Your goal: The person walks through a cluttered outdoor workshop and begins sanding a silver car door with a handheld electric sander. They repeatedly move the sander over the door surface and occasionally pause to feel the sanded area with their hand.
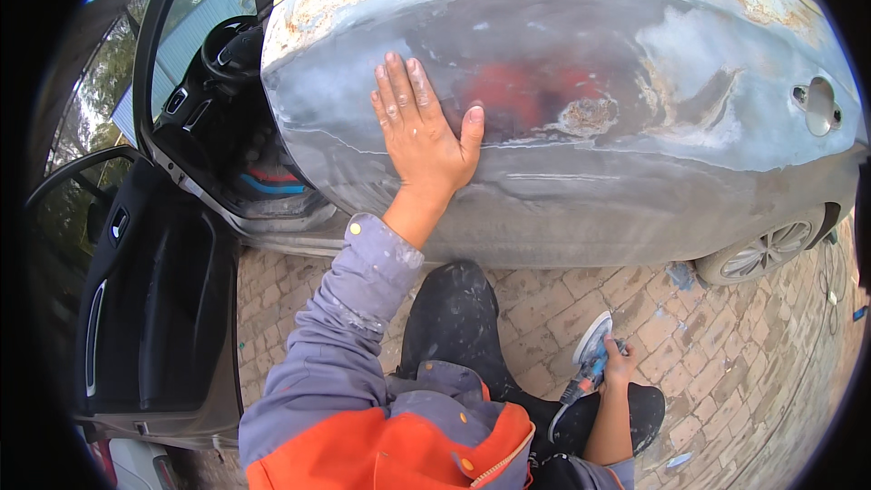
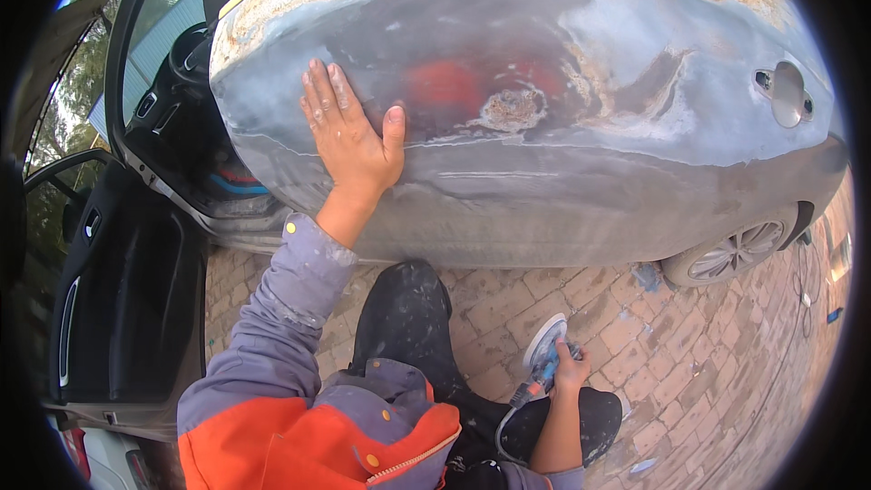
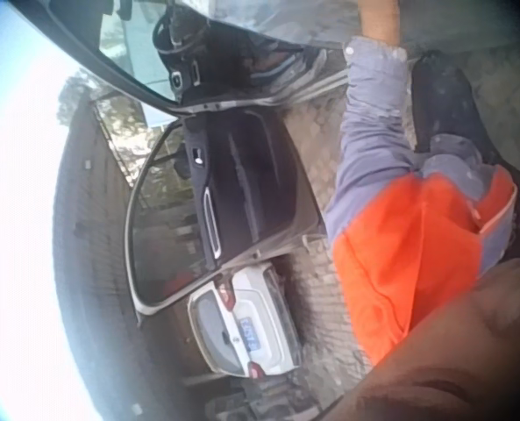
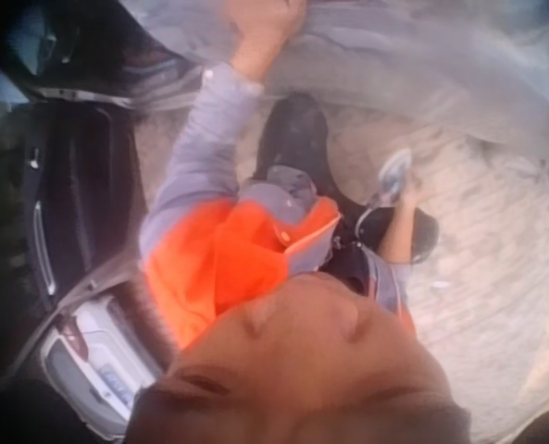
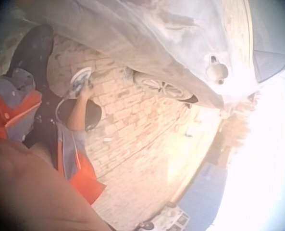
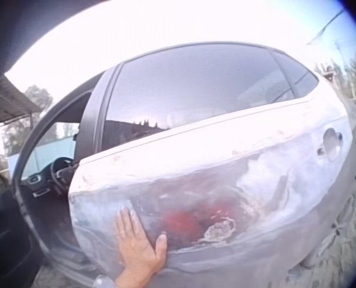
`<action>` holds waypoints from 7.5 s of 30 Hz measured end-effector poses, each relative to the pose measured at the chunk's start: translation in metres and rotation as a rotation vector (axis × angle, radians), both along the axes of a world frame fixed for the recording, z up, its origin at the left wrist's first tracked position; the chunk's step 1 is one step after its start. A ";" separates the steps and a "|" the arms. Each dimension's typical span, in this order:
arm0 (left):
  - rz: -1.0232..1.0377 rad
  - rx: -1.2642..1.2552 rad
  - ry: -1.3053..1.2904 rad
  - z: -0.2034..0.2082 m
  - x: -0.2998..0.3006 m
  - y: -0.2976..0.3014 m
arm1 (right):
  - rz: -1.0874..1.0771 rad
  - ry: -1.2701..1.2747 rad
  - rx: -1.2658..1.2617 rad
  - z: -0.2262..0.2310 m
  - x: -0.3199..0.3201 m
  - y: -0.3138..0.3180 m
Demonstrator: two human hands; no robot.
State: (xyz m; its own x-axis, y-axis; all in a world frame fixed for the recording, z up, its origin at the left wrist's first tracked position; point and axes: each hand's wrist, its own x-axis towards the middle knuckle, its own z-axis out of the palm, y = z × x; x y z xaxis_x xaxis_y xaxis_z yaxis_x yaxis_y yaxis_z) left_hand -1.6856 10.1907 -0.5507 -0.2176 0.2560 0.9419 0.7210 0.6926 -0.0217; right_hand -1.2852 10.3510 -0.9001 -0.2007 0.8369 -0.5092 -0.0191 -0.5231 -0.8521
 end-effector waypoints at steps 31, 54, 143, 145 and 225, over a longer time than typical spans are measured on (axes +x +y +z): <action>-0.423 -0.512 0.377 0.064 0.084 0.169 | 0.005 -0.152 0.109 0.018 0.006 -0.031; -0.225 -0.518 0.271 0.033 0.059 0.098 | 0.021 -0.121 0.102 0.002 -0.007 -0.022; -1.930 0.115 -1.752 0.010 0.128 0.056 | 0.026 -0.267 1.815 0.395 -0.202 -0.016; -2.012 0.348 -1.881 0.014 0.126 0.057 | 0.040 -0.264 1.805 0.402 -0.203 -0.016; -1.901 0.020 -1.663 -0.117 0.114 0.045 | -0.002 -0.273 1.855 0.297 -0.198 -0.027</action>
State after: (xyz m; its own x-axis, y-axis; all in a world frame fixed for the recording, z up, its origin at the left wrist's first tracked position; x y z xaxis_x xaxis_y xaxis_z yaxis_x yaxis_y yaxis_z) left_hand -1.5716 10.2362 -0.6675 -0.0820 0.9326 0.3515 -0.2855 -0.3599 0.8882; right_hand -1.4832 10.3241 -0.6026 -0.2795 0.2907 0.9151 0.1985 0.9500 -0.2412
